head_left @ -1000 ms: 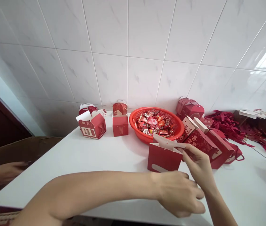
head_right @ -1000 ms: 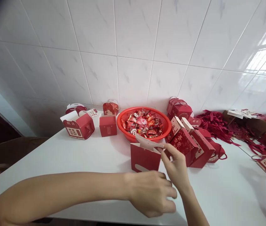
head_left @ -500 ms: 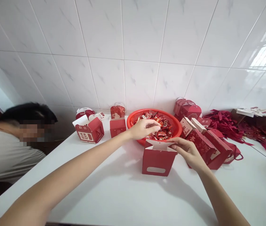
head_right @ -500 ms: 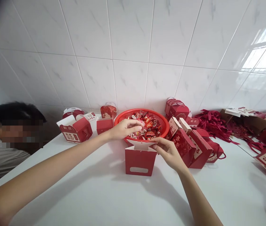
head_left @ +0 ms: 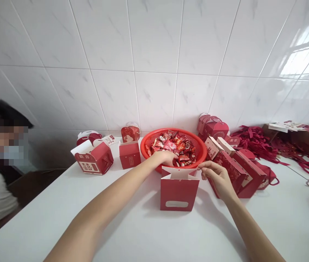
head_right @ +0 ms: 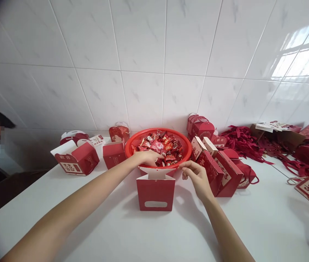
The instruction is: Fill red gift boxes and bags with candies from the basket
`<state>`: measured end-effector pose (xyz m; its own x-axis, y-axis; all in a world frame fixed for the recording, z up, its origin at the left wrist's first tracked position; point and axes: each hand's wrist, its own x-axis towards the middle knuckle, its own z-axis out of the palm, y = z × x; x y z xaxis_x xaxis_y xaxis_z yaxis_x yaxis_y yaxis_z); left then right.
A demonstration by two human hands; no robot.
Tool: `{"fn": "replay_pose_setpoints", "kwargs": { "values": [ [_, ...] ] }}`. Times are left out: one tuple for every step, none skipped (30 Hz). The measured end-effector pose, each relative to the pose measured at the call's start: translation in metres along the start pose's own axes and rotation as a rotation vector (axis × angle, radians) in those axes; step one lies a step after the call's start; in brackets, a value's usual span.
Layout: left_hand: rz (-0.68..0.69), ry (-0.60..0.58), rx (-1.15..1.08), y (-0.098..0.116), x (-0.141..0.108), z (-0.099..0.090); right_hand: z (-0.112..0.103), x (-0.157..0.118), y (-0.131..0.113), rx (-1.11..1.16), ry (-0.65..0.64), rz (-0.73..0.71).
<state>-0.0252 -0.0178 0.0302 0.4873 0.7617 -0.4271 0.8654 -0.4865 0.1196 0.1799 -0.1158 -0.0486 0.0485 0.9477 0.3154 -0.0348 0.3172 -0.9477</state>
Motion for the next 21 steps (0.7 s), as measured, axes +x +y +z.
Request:
{"fn": "replay_pose_setpoints", "kwargs": {
  "values": [
    [-0.008,-0.012,0.021,0.005,0.001,0.0,0.001,-0.001,-0.001,-0.005,-0.005,-0.002],
    [-0.008,-0.036,0.041,0.008,0.002,0.0,0.002,-0.001,-0.003,-0.015,-0.01,-0.005],
    [-0.004,-0.064,0.059,0.011,0.003,-0.001,0.002,-0.002,-0.004,-0.029,-0.012,-0.009],
    [0.003,-0.091,0.073,0.013,0.003,-0.001,0.003,-0.003,-0.006,-0.048,-0.016,-0.011],
    [0.007,-0.114,0.083,0.015,0.004,-0.002,0.003,-0.003,-0.006,-0.067,-0.022,-0.011],
    [0.008,-0.129,0.088,0.015,0.004,-0.002,0.004,-0.004,-0.007,-0.085,-0.031,-0.011],
    [0.008,-0.133,0.089,0.015,0.004,-0.003,0.004,-0.004,-0.007,-0.101,-0.041,-0.01],
    [0.01,-0.132,0.086,0.015,0.005,-0.003,0.005,-0.005,-0.007,-0.113,-0.051,-0.009],
    [0.014,-0.129,0.081,0.014,0.005,-0.003,0.005,-0.005,-0.007,-0.123,-0.058,-0.007],
    [0.022,-0.124,0.074,0.014,0.006,-0.002,0.006,-0.005,-0.007,-0.13,-0.064,-0.005],
    [0.028,-0.116,0.068,0.012,0.007,-0.001,0.006,-0.005,-0.006,-0.135,-0.066,-0.002],
    [0.031,-0.109,0.061,0.011,0.008,0.001,0.007,-0.005,-0.006,-0.139,-0.067,0.002],
    [0.03,-0.103,0.057,0.01,0.009,0.002,0.007,-0.005,-0.005,-0.14,-0.067,0.006],
    [0.026,-0.095,0.054,0.008,0.011,0.004,0.008,-0.005,-0.004,-0.139,-0.067,0.008],
    [0.023,-0.086,0.05,0.007,0.012,0.006,0.008,-0.005,-0.004,-0.137,-0.067,0.01],
    [0.023,-0.076,0.044,0.005,0.013,0.008,0.008,-0.005,-0.003,-0.137,-0.068,0.012],
    [0.027,-0.068,0.037,0.004,0.015,0.009,0.008,-0.005,-0.002,-0.139,-0.068,0.016],
    [0.033,-0.064,0.027,0.003,0.016,0.011,0.008,-0.005,-0.002,-0.143,-0.069,0.021],
    [0.04,-0.063,0.015,0.002,0.017,0.012,0.009,-0.005,-0.001,-0.147,-0.07,0.029],
    [0.046,-0.065,0.002,0.002,0.018,0.012,0.009,-0.005,-0.001,-0.151,-0.071,0.038],
    [0.049,-0.067,-0.011,0.002,0.02,0.013,0.009,-0.005,-0.001,-0.152,-0.073,0.047]
  ]
}}
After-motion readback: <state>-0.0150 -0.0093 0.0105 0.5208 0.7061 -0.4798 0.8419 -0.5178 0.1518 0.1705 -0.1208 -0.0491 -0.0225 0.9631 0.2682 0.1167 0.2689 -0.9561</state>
